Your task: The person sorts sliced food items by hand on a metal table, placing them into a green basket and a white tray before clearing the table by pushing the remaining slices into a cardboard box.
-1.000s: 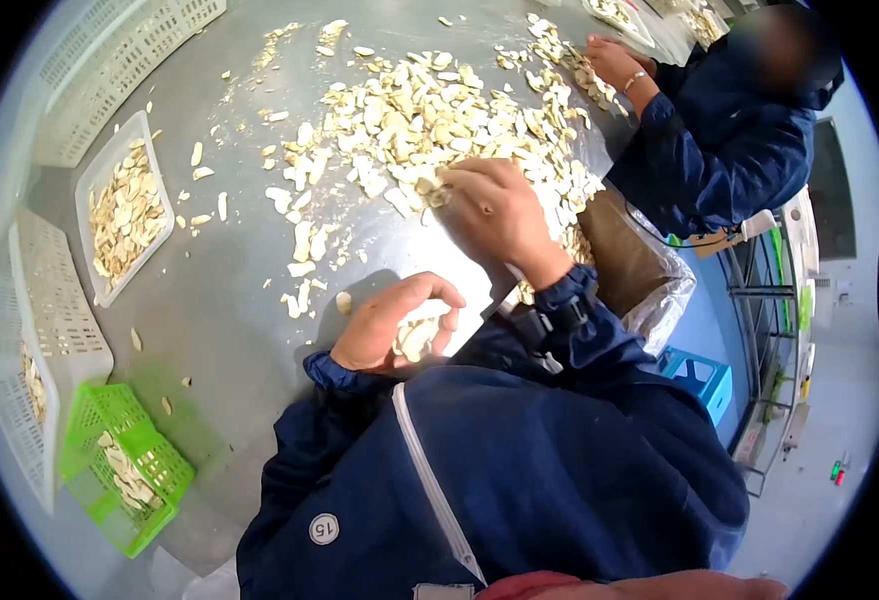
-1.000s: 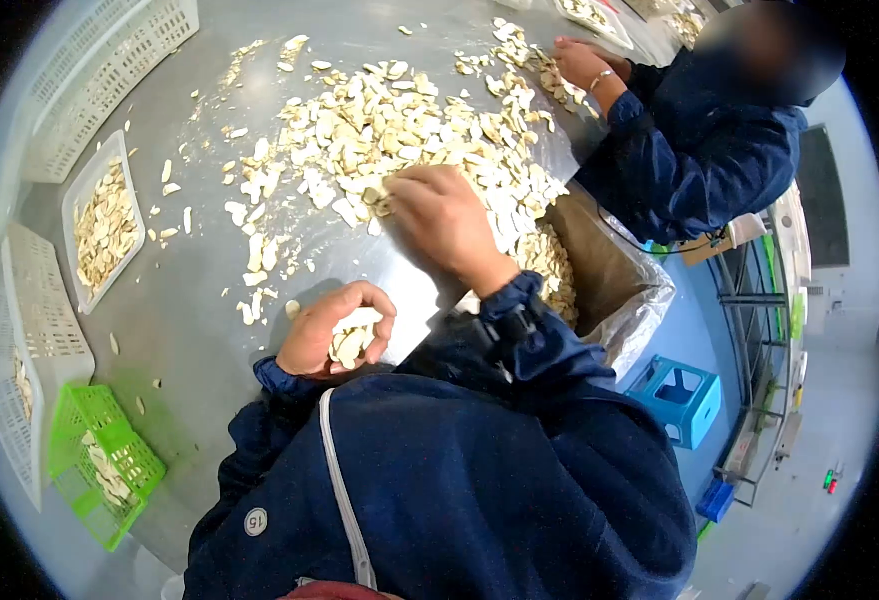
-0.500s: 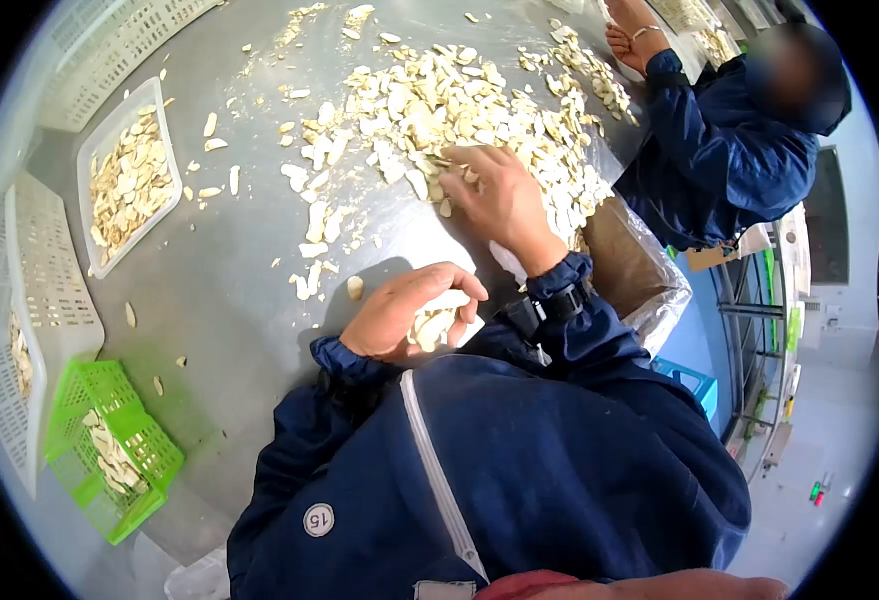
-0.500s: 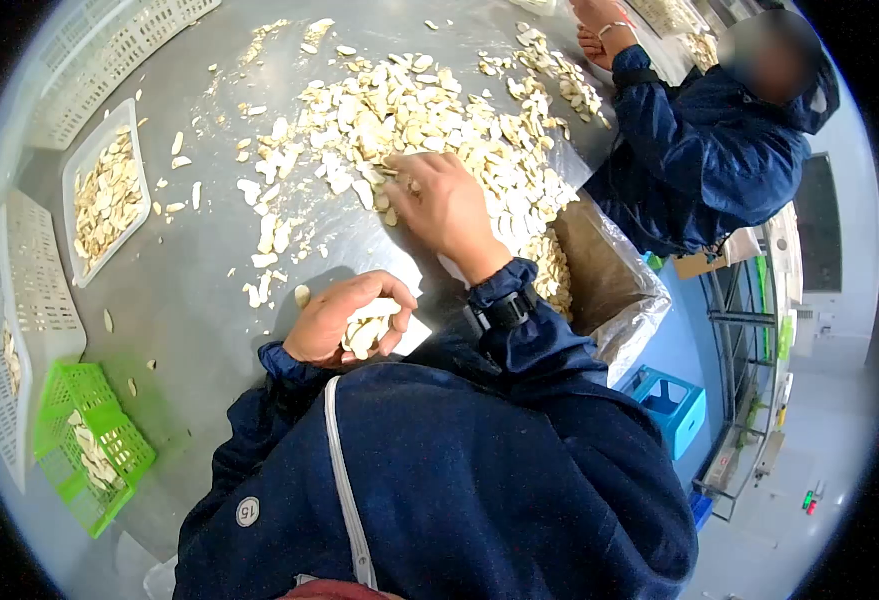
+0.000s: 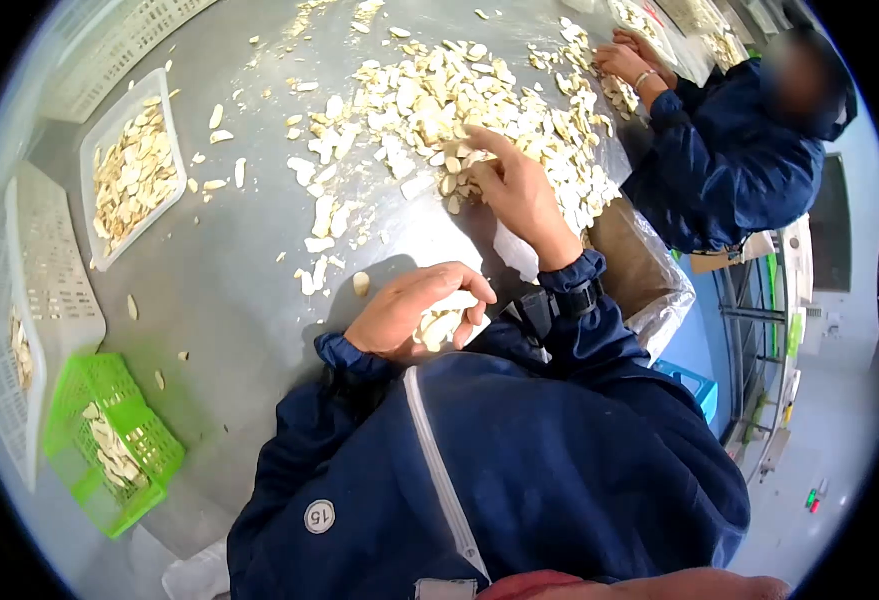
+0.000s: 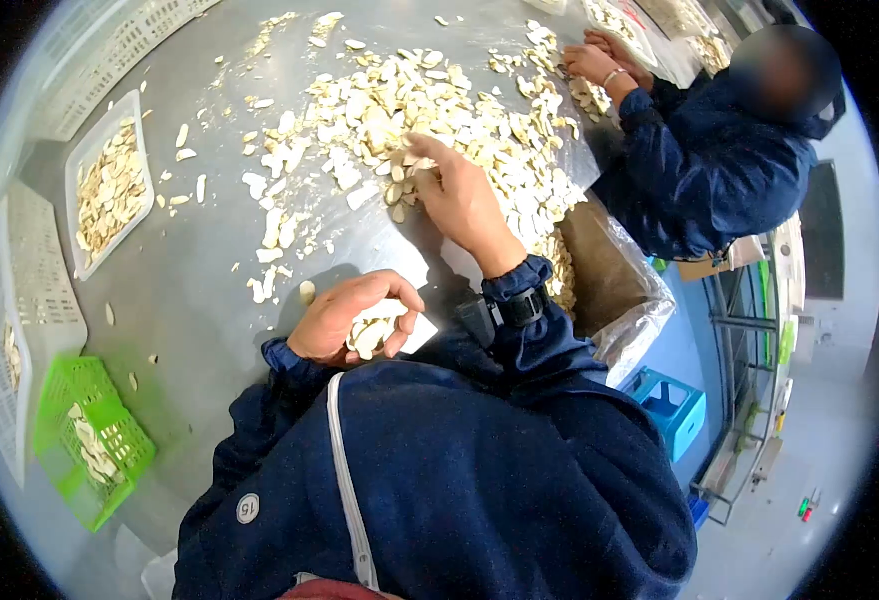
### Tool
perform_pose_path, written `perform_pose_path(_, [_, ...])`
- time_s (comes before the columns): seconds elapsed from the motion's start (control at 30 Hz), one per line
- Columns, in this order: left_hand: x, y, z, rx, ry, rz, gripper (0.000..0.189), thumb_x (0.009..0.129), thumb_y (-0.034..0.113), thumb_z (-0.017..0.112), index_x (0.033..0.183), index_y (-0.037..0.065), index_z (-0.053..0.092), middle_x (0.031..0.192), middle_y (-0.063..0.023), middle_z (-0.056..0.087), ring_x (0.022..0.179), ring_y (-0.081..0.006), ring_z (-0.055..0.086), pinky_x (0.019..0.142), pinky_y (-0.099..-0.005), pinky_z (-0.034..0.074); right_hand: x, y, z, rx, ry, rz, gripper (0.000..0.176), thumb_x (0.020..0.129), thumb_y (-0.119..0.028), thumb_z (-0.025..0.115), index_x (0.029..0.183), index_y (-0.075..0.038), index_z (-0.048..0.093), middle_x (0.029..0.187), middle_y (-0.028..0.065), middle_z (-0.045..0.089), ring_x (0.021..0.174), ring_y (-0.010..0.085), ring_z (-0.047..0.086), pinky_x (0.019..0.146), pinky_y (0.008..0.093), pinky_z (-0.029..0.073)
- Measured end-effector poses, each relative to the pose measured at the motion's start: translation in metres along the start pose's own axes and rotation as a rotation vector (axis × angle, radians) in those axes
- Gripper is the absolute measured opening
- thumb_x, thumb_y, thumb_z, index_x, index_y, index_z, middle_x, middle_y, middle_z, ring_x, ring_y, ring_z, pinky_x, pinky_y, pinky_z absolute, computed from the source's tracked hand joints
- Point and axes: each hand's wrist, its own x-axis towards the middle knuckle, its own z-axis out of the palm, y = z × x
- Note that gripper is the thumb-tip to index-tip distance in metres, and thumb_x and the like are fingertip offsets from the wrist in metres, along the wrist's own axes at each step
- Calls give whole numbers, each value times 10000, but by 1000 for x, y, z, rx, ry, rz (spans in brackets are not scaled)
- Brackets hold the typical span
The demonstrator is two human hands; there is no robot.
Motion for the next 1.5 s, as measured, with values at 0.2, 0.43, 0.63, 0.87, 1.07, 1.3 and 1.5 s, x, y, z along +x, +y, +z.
perform_pose_path(0.2, [-6, -1, -1, 82, -187, 54, 436, 1127, 314, 426, 1158, -70, 630, 946, -130, 659, 728, -156, 642, 648, -262, 507, 6, -26, 21, -155, -24, -518, 382, 964, -211, 691, 1342, -152, 699, 1321, 117, 711, 1191, 351, 666, 1046, 471, 520])
perform_pose_path(0.43, [-10, 2, -6, 153, -314, 18, 425, 1128, 335, 453, 1156, -43, 646, 955, -124, 642, 762, -157, 613, 685, -267, 492, 10, -56, 85, -246, -437, -959, 374, 983, -320, 704, 1345, -229, 689, 1488, 36, 597, 1448, 280, 484, 1205, 493, 388])
perform_pose_path(0.63, [-3, -3, -9, 48, -214, 68, 414, 1134, 323, 441, 1177, -52, 610, 933, -120, 631, 731, -163, 618, 642, -276, 501, 5, -12, 33, -332, -83, -665, 204, 913, -186, 728, 1110, -170, 780, 1106, 43, 762, 1073, 260, 701, 934, 384, 544])
perform_pose_path(0.87, [6, -14, -17, 434, 52, 281, 420, 1134, 370, 455, 1221, -14, 602, 957, -64, 632, 730, -126, 628, 557, -229, 472, -36, 34, -28, -328, 128, -433, 319, 865, -6, 694, 1159, -97, 777, 1181, 106, 756, 1126, 331, 690, 982, 446, 547])
perform_pose_path(1.07, [11, -14, -23, -175, 155, 112, 409, 1124, 372, 468, 1240, 4, 603, 962, -69, 629, 702, -116, 624, 398, -188, 398, -39, 48, -58, -359, 286, -276, 286, 920, -6, 667, 1172, -97, 770, 1150, 116, 756, 1080, 341, 683, 947, 422, 553])
perform_pose_path(1.3, [11, -15, -21, -131, 177, 108, 402, 1119, 379, 474, 1226, 11, 594, 966, -68, 628, 722, -116, 626, 404, -185, 398, -21, 18, -3, -379, 184, -322, 198, 944, -168, 703, 1124, -132, 778, 994, 100, 756, 920, 324, 690, 816, 426, 554])
perform_pose_path(1.5, [10, -14, -23, -119, 165, 125, 385, 1129, 373, 457, 1210, 22, 594, 988, -68, 627, 732, -116, 622, 409, -183, 401, -17, 40, -23, -437, 270, -216, 250, 900, -110, 686, 1130, -136, 780, 990, 95, 761, 942, 332, 693, 847, 441, 561])
